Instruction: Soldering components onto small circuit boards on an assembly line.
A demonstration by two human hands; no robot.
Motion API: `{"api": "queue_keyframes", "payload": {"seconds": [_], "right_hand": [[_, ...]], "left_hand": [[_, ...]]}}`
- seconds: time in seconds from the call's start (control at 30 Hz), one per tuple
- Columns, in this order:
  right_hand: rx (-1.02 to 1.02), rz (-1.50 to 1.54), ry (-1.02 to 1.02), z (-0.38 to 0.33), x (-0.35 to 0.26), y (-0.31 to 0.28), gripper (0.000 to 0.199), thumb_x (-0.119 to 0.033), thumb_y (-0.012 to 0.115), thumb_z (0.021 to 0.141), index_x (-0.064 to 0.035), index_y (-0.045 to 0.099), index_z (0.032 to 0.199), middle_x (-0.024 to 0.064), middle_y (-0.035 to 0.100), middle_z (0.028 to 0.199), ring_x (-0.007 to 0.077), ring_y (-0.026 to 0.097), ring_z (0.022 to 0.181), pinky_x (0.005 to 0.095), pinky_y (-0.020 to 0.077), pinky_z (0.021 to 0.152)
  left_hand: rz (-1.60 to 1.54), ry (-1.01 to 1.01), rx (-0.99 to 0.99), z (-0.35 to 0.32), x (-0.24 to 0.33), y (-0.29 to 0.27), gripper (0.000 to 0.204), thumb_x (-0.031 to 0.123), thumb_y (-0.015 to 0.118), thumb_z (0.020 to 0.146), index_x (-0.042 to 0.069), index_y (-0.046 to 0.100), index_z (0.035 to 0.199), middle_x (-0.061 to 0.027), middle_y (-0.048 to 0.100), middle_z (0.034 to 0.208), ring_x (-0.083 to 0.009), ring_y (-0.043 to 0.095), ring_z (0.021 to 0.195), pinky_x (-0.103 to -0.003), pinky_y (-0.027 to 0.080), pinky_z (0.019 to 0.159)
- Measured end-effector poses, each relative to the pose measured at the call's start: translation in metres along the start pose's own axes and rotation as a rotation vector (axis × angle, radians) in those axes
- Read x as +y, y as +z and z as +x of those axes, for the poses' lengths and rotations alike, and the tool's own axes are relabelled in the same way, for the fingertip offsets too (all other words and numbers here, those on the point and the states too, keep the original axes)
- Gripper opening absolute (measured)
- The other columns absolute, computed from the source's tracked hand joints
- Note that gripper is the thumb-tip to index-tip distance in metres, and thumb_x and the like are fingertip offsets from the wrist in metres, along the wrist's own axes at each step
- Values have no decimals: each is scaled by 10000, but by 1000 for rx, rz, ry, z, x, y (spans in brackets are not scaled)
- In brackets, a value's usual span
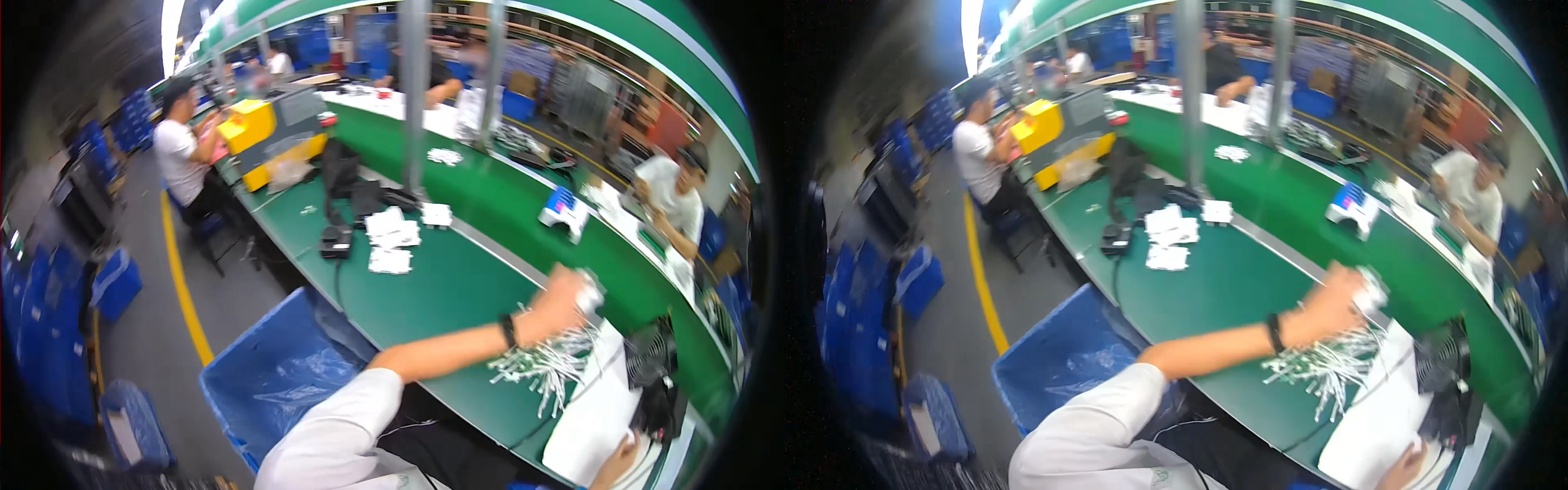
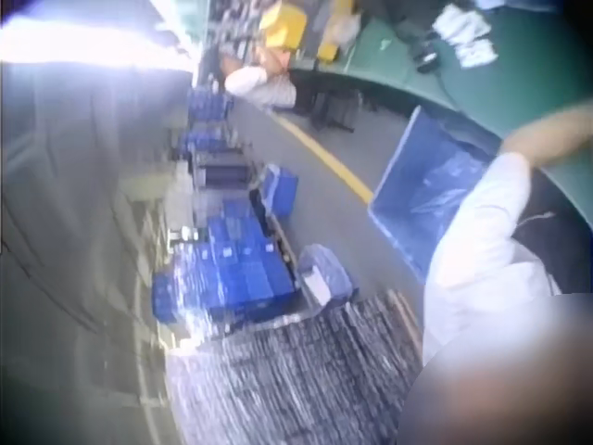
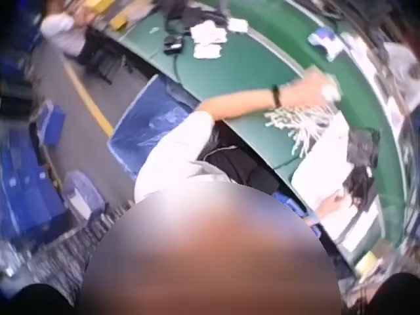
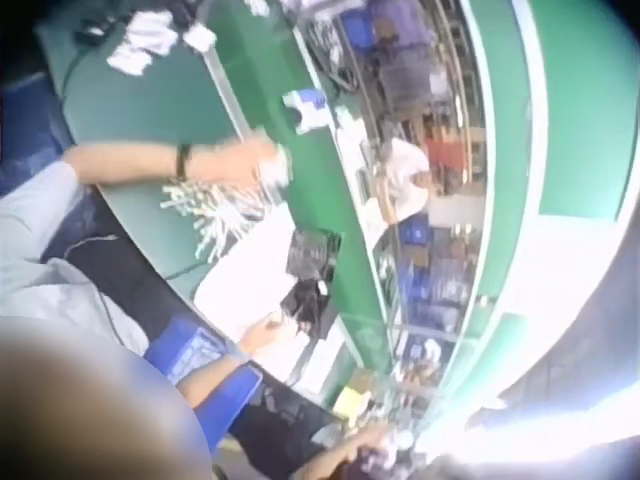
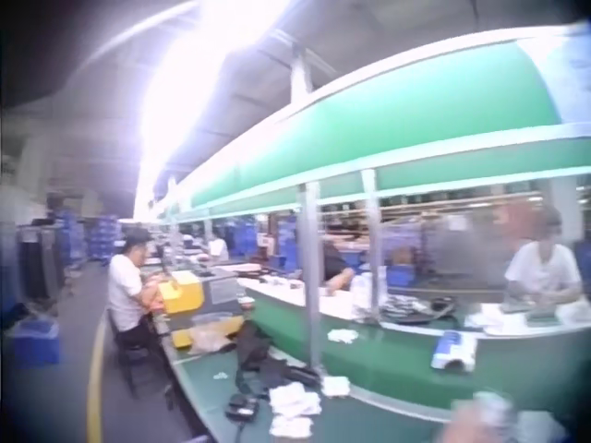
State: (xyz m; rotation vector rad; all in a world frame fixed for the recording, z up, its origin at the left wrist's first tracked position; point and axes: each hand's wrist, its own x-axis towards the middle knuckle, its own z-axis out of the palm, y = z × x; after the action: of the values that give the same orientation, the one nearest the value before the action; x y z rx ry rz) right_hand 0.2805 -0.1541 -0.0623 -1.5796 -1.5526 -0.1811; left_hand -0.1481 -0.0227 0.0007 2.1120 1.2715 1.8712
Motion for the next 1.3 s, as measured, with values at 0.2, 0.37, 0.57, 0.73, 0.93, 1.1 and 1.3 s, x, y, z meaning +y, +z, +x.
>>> {"api": "queue_keyframes", "payload": {"seconds": [0.2,0.37,0.57,0.73,0.93,1.1,1.3], "right_hand": [[-210,169,288,-45,-19,-9,279,-106,598,1005,20,632,1252,-31,375,726,68,346,642,278,296,557],[-303,153,363,-39,-59,-12,247,-100,608,991,26,647,1199,-18,390,693,79,352,637,287,280,557],[-338,184,356,-41,-99,-13,188,-47,615,943,-3,697,1107,-3,440,668,93,372,602,297,292,545],[-479,340,163,-31,-162,2,199,-13,674,885,-29,725,1077,25,495,640,103,437,587,286,337,528],[-603,506,-221,-3,-233,68,181,-46,728,847,-30,695,1024,80,563,747,231,564,672,342,459,619],[-542,355,-484,14,-247,125,173,-66,719,831,-29,652,986,110,557,961,305,569,927,407,454,831],[-611,237,-566,17,-248,153,162,-86,725,814,-27,634,934,131,543,1007,319,546,972,420,437,848]], "left_hand": [[564,-318,-134,34,-113,-77,476,251,805,693,-8,633,1053,-219,690,937,-395,602,929,-454,453,899],[887,-365,-1,25,-185,-83,888,253,790,772,-48,353,1484,-364,342,1493,-473,367,1357,-529,296,1138],[1214,-403,-32,13,-193,-131,984,486,763,761,-54,387,1492,-370,239,1577,-509,170,1494,-656,121,1200],[1453,-705,-295,13,-216,-186,786,569,729,777,25,588,1327,-323,459,1424,-530,391,1343,-700,248,1104],[1231,-632,-319,-13,-241,-196,420,247,703,860,56,620,1224,-245,639,1127,-487,596,1088,-530,556,846],[1116,-371,-247,-10,-180,-185,388,180,708,841,20,599,1177,-216,614,1075,-434,656,958,-486,578,768],[502,-356,-130,5,-99,-169,332,234,726,831,-15,572,986,-209,657,832,-402,644,767,-460,507,693]]}}
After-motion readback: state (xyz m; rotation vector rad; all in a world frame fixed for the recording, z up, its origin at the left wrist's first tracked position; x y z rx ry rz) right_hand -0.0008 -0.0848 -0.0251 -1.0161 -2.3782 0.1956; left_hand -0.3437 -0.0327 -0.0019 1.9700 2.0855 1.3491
